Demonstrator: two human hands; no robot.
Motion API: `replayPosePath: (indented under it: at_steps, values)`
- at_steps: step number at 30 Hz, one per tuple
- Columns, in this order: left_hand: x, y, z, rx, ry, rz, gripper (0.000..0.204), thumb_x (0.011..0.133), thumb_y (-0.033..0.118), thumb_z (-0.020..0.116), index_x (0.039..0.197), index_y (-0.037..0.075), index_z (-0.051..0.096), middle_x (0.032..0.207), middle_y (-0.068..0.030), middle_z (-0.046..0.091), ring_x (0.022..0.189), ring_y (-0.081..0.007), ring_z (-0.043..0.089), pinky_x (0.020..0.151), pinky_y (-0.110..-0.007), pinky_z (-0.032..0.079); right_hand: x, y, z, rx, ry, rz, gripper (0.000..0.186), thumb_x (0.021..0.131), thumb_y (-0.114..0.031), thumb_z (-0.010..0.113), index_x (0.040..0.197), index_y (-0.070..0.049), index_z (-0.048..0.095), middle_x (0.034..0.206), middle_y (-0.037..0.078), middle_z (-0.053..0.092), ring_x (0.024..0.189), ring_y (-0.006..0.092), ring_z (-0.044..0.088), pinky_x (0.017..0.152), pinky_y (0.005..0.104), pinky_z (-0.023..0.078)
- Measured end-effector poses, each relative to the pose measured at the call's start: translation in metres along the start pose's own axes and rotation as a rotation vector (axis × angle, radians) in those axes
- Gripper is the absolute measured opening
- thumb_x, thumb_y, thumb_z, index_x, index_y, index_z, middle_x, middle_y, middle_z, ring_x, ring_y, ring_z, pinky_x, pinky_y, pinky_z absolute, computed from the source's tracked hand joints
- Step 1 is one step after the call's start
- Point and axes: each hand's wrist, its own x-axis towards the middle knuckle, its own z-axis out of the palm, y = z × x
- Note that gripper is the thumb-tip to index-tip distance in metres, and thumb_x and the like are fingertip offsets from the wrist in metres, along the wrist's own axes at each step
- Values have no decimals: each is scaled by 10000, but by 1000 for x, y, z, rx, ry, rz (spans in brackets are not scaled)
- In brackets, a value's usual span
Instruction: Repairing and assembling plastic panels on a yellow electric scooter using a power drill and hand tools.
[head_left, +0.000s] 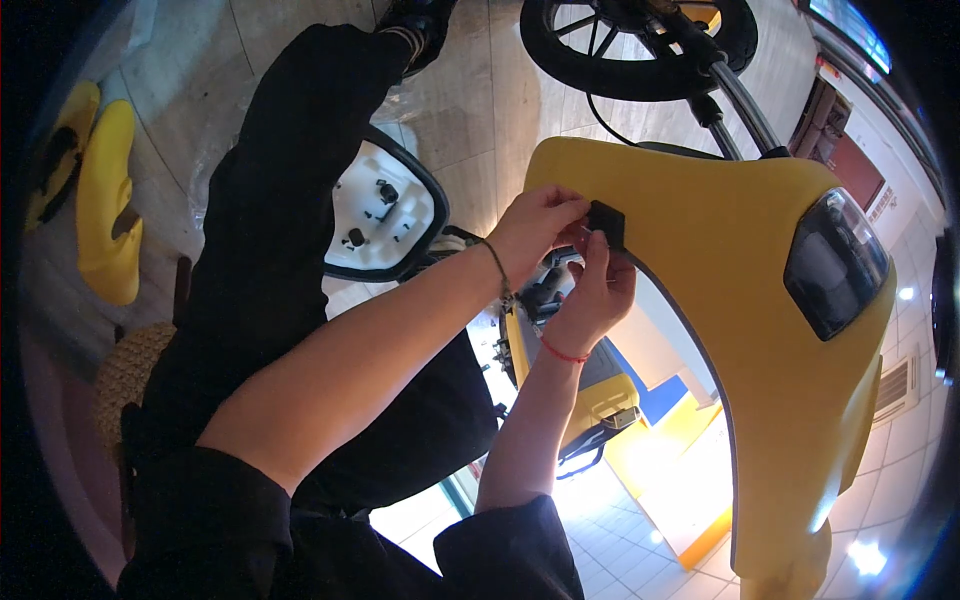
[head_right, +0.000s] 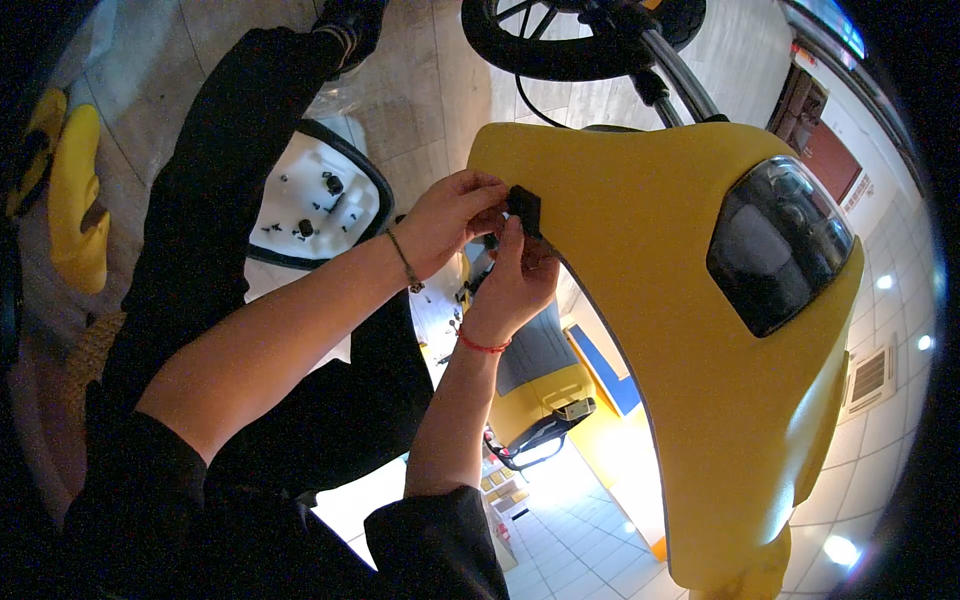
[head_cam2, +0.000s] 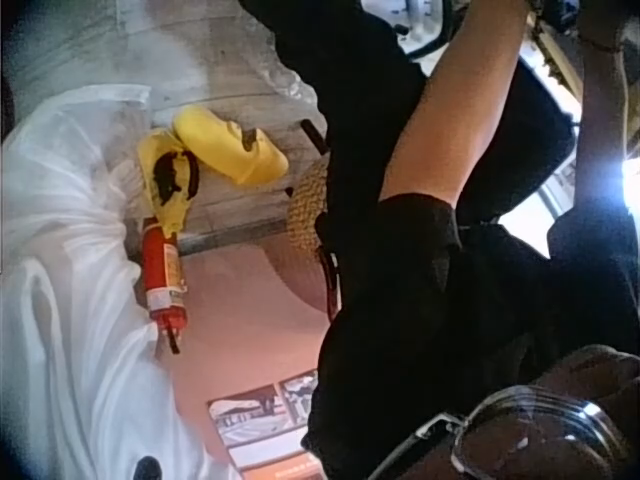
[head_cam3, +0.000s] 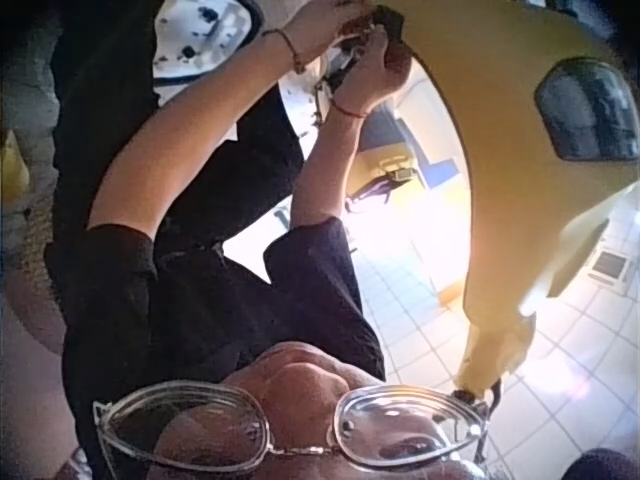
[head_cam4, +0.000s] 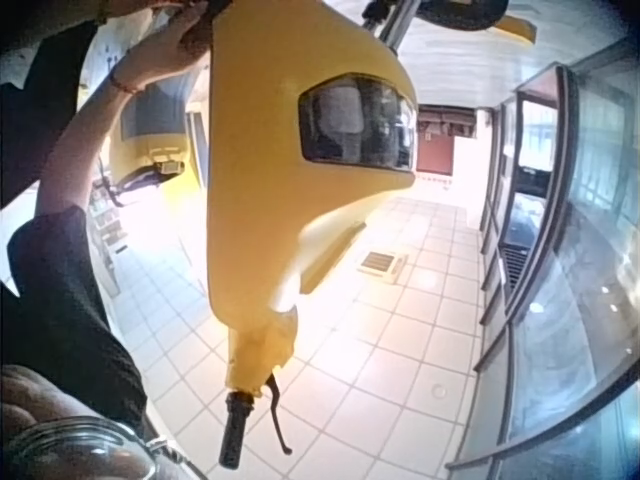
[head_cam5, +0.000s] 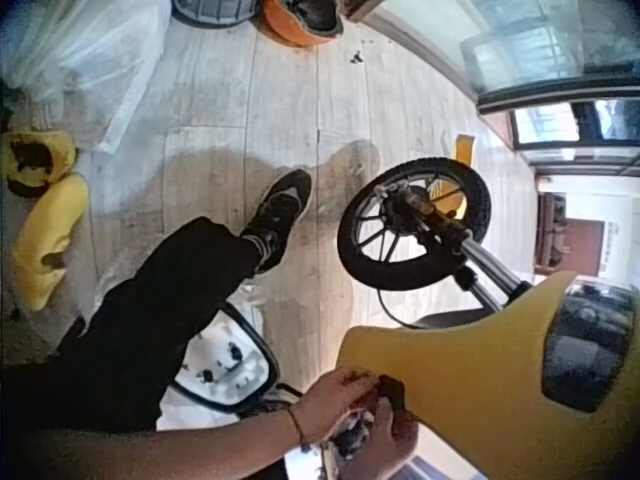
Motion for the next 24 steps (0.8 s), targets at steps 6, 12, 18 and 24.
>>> replayPosePath:
  at_steps: [6, 12, 18, 24]
  values:
    - [-4, 2, 4, 37, 48, 7, 186, 915, 184, 546, 1019, 30, 545, 859, -46, 598, 787, -124, 594, 744, -268, 498, 0, 4, -3, -19, 20, -36, 146, 835, -42, 635, 955, 16, 576, 842, 55, 630, 700, 81, 558, 577, 200, 439]
    - [-9, 6, 10, 159, 147, 36, 187, 912, 212, 534, 967, 35, 559, 841, -42, 598, 746, -112, 578, 707, -247, 484, 0, 12, -7, -11, -9, -95, 130, 833, -33, 636, 932, 26, 576, 816, 45, 619, 702, 82, 554, 602, 204, 446]
    - [-7, 13, -21, 347, 362, 42, 164, 875, 182, 511, 884, 28, 567, 746, -43, 591, 638, -102, 545, 616, -233, 447, -29, 89, -44, -345, -200, -51, 142, 825, -92, 665, 872, 21, 593, 789, 45, 626, 703, 92, 562, 650, 225, 462]
    - [-5, 1, 3, 279, 440, 73, 194, 857, 166, 486, 798, -10, 544, 702, -69, 568, 597, -121, 537, 550, -254, 449, 32, 267, -177, -222, -23, 404, 323, 749, -137, 708, 984, 47, 584, 910, 87, 628, 794, 132, 581, 697, 264, 481]
